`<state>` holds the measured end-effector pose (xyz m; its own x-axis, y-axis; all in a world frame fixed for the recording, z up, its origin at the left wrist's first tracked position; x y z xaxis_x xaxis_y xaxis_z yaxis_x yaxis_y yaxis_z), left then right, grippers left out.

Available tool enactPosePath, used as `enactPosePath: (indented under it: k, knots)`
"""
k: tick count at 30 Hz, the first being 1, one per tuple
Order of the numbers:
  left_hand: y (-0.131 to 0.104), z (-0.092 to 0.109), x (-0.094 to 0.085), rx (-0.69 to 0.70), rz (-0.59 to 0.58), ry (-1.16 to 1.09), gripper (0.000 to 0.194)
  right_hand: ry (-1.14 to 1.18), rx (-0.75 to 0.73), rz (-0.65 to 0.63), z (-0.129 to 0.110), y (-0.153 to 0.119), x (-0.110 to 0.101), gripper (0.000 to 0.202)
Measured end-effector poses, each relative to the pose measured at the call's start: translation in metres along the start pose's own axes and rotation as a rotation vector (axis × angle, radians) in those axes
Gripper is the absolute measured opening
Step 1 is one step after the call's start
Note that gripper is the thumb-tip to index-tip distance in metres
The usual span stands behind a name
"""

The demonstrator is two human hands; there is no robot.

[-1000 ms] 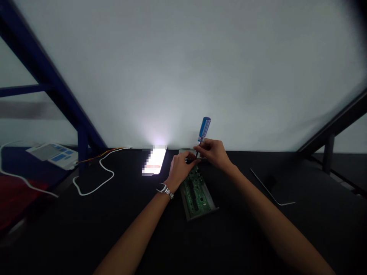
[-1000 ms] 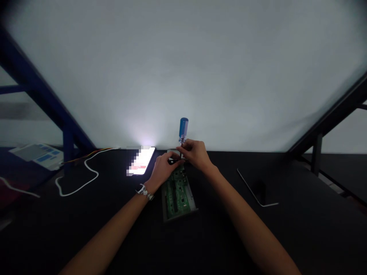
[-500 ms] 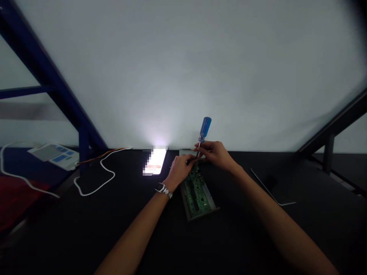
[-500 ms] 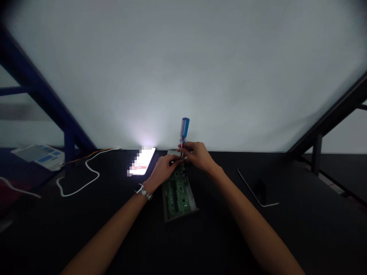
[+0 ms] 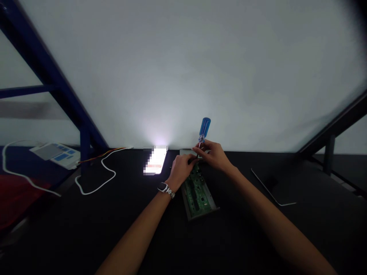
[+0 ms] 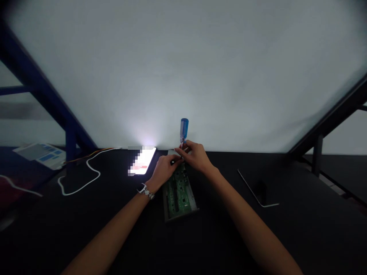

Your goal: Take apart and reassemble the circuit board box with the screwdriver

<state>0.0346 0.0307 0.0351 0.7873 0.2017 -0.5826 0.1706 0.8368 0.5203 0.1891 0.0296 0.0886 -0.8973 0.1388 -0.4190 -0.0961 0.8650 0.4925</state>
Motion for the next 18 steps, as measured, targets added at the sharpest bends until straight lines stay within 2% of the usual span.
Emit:
enactPosePath:
  k: [2,4,8,12,16,18]
  knots:
    - [0.0,-0.001,-0.001,0.031,-0.028,-0.001,0.018,0.104,0.05,-0.123,-0.002,0.0,-0.003,0.034]
    - [0.001,-0.001,-0.003,0.043,-0.043,0.002,0.019,0.156,0.097,-0.167,-0.003,0.0,-0.006,0.037]
    - [0.0,-0.001,-0.005,-0.015,-0.026,-0.056,0.021,0.033,0.055,-0.061,-0.001,0.003,-0.008,0.025]
    - [0.0,0.0,-0.002,-0.104,0.037,-0.066,0.021,-0.039,0.019,0.059,0.001,0.002,-0.002,0.032]
    - [0.0,0.0,0.002,-0.109,0.057,-0.031,0.016,-0.093,-0.005,0.161,0.003,0.0,0.004,0.038]
    - [0.0,-0.001,0.003,-0.095,0.042,-0.04,0.014,-0.099,-0.009,0.157,0.002,0.0,0.004,0.035]
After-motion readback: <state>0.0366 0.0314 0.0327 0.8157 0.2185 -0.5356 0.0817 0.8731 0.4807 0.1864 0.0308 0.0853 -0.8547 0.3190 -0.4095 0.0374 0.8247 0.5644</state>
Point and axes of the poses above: each hand's wrist, its own y-axis towards the middle knuckle, its own x-axis out of the palm, z = x × y, the point moved 2 cm from there along y, towards the middle knuckle, and after that the axes turned 7 degrees about z, right-handed, at the moved point
